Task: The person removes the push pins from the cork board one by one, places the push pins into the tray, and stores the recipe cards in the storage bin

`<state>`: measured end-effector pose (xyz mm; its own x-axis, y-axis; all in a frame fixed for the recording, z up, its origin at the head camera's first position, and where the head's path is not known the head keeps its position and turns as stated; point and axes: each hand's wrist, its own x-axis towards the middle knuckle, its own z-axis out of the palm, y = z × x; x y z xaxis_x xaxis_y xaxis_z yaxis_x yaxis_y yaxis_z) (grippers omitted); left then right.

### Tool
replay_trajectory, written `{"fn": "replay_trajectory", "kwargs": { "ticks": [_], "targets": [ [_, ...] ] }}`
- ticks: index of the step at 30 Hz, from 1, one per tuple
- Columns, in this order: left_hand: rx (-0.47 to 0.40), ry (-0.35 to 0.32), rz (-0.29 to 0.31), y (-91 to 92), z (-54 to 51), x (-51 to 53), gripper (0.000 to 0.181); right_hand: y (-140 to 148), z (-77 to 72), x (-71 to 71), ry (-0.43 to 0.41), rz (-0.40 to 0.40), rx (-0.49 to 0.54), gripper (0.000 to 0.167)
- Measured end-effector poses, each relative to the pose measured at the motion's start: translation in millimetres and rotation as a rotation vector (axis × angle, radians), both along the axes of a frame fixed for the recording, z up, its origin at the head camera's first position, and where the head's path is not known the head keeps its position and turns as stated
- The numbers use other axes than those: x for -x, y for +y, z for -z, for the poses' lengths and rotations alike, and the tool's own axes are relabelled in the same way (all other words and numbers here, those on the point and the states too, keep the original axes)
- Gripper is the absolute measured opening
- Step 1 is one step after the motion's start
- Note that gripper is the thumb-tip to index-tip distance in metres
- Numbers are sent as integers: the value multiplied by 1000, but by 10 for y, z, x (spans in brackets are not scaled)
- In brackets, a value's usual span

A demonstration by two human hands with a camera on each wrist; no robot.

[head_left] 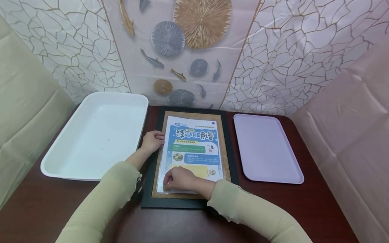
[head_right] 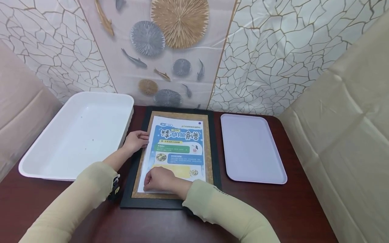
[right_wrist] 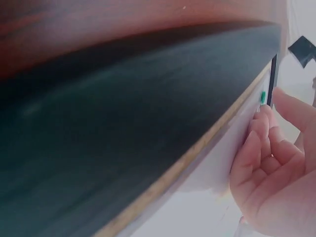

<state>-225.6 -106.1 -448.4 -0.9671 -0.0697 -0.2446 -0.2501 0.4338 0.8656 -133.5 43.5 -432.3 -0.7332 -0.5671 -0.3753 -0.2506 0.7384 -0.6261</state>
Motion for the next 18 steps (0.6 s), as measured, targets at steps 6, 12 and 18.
{"fn": "replay_trajectory", "kwargs": {
  "ticks": [6, 12, 18],
  "targets": [
    [1, -3, -20, 0, 19, 4, 35, -53, 1, -16, 70, -41, -64, 8],
    [0, -10, -31, 9, 22, 17, 35, -69, -24, 8, 42, -61, -108, 8],
    [-1, -26, -30, 12, 13, 17, 35, -86, -22, 18, 44, -70, -134, 8]
  ]
}}
